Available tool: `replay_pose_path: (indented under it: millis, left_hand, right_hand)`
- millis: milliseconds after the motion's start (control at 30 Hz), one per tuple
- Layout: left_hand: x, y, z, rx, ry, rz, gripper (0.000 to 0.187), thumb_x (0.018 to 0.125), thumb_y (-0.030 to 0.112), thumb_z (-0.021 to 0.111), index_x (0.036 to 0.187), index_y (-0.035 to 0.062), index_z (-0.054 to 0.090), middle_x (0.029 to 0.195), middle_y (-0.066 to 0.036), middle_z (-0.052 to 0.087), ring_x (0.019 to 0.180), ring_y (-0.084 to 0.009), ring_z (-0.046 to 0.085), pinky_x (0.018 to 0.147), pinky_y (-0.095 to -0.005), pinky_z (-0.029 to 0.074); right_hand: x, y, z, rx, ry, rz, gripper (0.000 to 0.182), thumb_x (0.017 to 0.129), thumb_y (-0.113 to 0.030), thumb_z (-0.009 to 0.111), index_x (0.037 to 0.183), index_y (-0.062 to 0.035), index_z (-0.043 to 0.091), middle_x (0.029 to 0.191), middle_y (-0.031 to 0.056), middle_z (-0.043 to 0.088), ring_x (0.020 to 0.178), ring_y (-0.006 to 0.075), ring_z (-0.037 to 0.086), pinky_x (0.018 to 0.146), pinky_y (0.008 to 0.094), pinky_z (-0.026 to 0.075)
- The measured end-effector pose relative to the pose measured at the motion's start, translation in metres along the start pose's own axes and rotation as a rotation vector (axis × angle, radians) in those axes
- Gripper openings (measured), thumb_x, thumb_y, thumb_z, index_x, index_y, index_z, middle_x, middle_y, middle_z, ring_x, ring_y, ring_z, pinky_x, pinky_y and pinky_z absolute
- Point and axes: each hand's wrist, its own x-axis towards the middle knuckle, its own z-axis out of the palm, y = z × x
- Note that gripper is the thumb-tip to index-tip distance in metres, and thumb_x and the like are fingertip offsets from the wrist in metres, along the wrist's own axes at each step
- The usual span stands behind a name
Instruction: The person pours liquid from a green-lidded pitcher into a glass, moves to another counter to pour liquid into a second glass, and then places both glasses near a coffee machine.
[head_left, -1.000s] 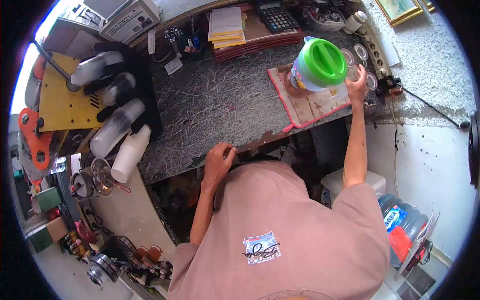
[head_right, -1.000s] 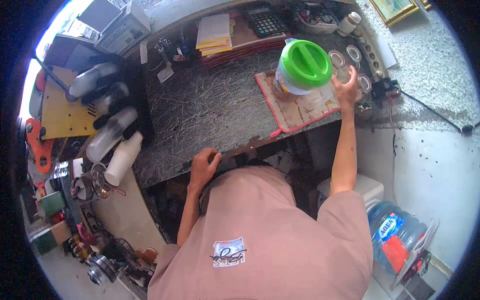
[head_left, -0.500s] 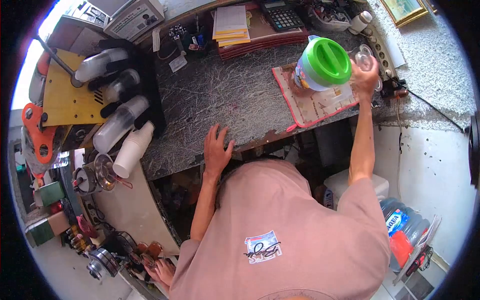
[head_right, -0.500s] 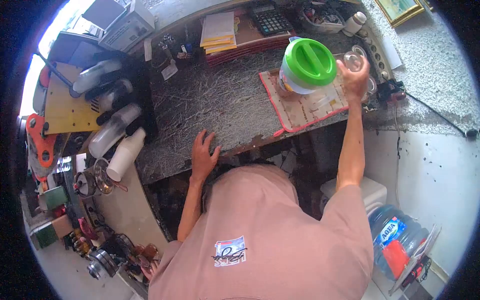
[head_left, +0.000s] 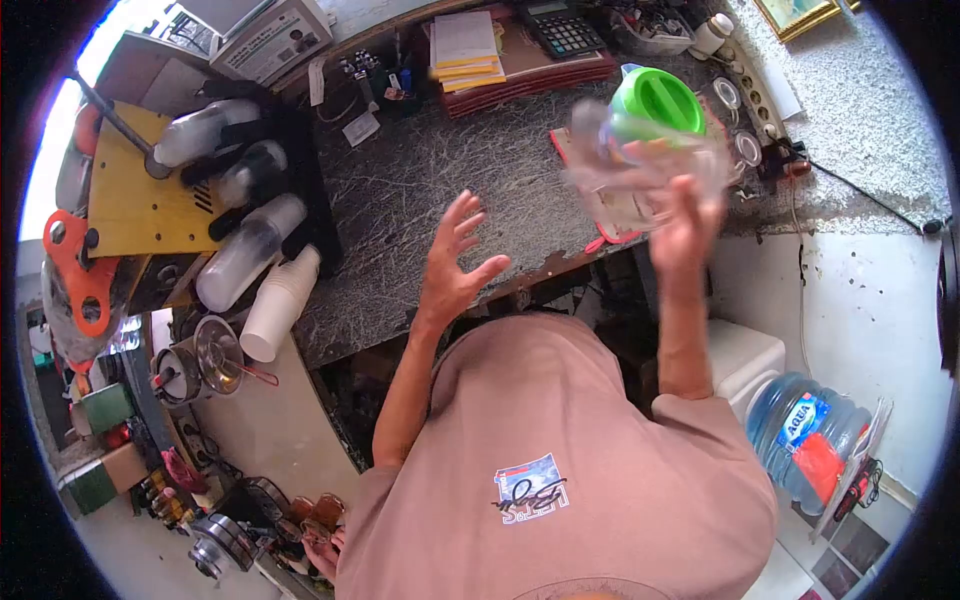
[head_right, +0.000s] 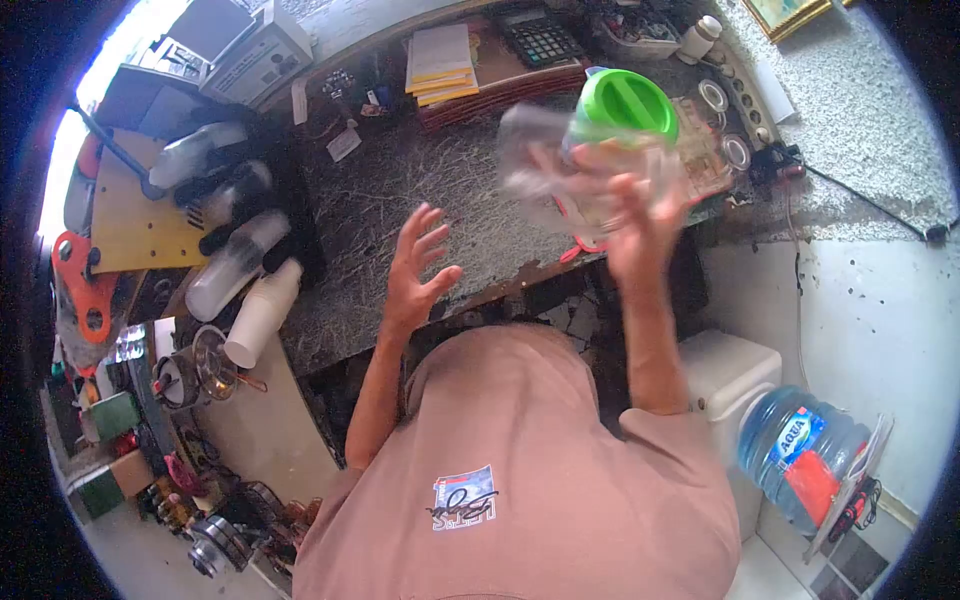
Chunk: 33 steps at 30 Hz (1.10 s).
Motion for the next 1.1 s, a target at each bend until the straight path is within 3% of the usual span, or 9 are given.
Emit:
replay_pose_path:
  millis: [133,300,367,400,600,700,767,800,1100]
  left_hand:
    - [0.009,0.02,0.005,-0.482,0.071,0.115,0.083,0.081,0.024,0.085,0.15,0.008,0.041,0.142,-0.018,0.048,0.128,-0.0339,0.055,0.105,-0.0428,0.049]
    - [0.005,-0.005,-0.018,-0.204,0.339,0.019,0.08,0.08,0.017,0.085,0.147,0.0057,0.043,0.133,-0.016,0.052,0.116,-0.026,0.062,0.099,-0.0372,0.054]
    - [0.004,-0.002,-0.021,0.056,0.451,0.015,0.075,0.079,0.015,0.084,0.144,0.0053,0.047,0.129,-0.015,0.054,0.113,-0.0254,0.062,0.096,-0.0375,0.054]
    - [0.004,-0.003,-0.023,0.058,0.454,0.016,0.075,0.079,0.015,0.084,0.144,0.0053,0.047,0.129,-0.015,0.054,0.113,-0.0254,0.062,0.096,-0.0375,0.054]
    - [0.019,-0.029,-0.033,0.583,0.498,0.154,0.079,0.074,0.018,0.086,0.142,0.0048,0.049,0.124,-0.015,0.056,0.113,-0.0303,0.062,0.093,-0.043,0.055]
    - [0.025,-0.036,-0.032,0.675,0.484,0.088,0.078,0.074,0.02,0.086,0.142,0.0054,0.05,0.124,-0.016,0.055,0.112,-0.0323,0.062,0.093,-0.0447,0.055]
    - [0.027,-0.043,-0.033,0.7,0.441,0.059,0.076,0.075,0.02,0.086,0.141,0.0064,0.05,0.124,-0.016,0.056,0.112,-0.0331,0.062,0.091,-0.045,0.056]
    - [0.028,-0.044,-0.032,0.698,0.439,0.06,0.076,0.075,0.02,0.086,0.141,0.0064,0.05,0.124,-0.016,0.056,0.112,-0.0331,0.062,0.091,-0.045,0.056]
    - [0.027,-0.046,-0.026,0.755,0.474,0.058,0.08,0.075,0.023,0.086,0.142,0.0094,0.046,0.125,-0.015,0.053,0.109,-0.0336,0.064,0.087,-0.0436,0.058]
  right_hand:
    - [-0.056,0.072,0.07,0.386,-0.085,0.535,0.071,0.09,-0.037,0.075,0.139,-0.0021,0.036,0.128,0.0196,0.055,0.118,0.0362,0.063,0.091,0.0498,0.059]
    - [-0.086,0.129,0.092,0.617,-0.185,0.863,0.081,0.09,-0.042,0.074,0.146,-0.0013,0.033,0.135,0.0235,0.05,0.128,0.0361,0.056,0.098,0.0471,0.054]
    - [-0.083,0.123,0.092,-0.345,-0.298,0.594,0.083,0.09,-0.046,0.074,0.147,0.0004,0.035,0.141,0.0246,0.047,0.132,0.0353,0.051,0.106,0.0461,0.046]
    - [-0.082,0.127,0.082,-0.604,-0.281,0.174,0.081,0.089,-0.044,0.075,0.146,0.0015,0.04,0.143,0.0239,0.047,0.131,0.0365,0.05,0.111,0.0472,0.039]
    - [-0.01,0.053,-0.01,-1.423,0.451,-0.679,0.057,0.089,-0.029,0.077,0.131,0.0018,0.053,0.126,0.0207,0.056,0.121,0.0355,0.053,0.105,0.0476,0.039]
    - [0.029,0.052,-0.066,-1.381,0.554,-0.617,0.053,0.093,-0.036,0.072,0.126,0.0032,0.057,0.121,0.0194,0.06,0.115,0.033,0.057,0.1,0.0469,0.043]
    - [0.043,0.067,-0.109,-0.691,0.356,0.011,0.055,0.096,-0.045,0.067,0.117,0.0047,0.062,0.111,0.0136,0.064,0.1,0.0228,0.062,0.09,0.0379,0.048]
    - [0.042,0.047,-0.077,-0.485,0.387,0.074,0.053,0.097,-0.049,0.066,0.105,0.0036,0.067,0.093,0.0064,0.066,0.077,0.013,0.061,0.073,0.0291,0.048]
    - [0.049,0.061,-0.066,-0.164,0.456,0.11,0.037,0.09,-0.034,0.078,0.068,-0.0129,0.057,0.059,-0.009,0.041,0.046,0.003,0.032,0.044,0.0255,0.019]
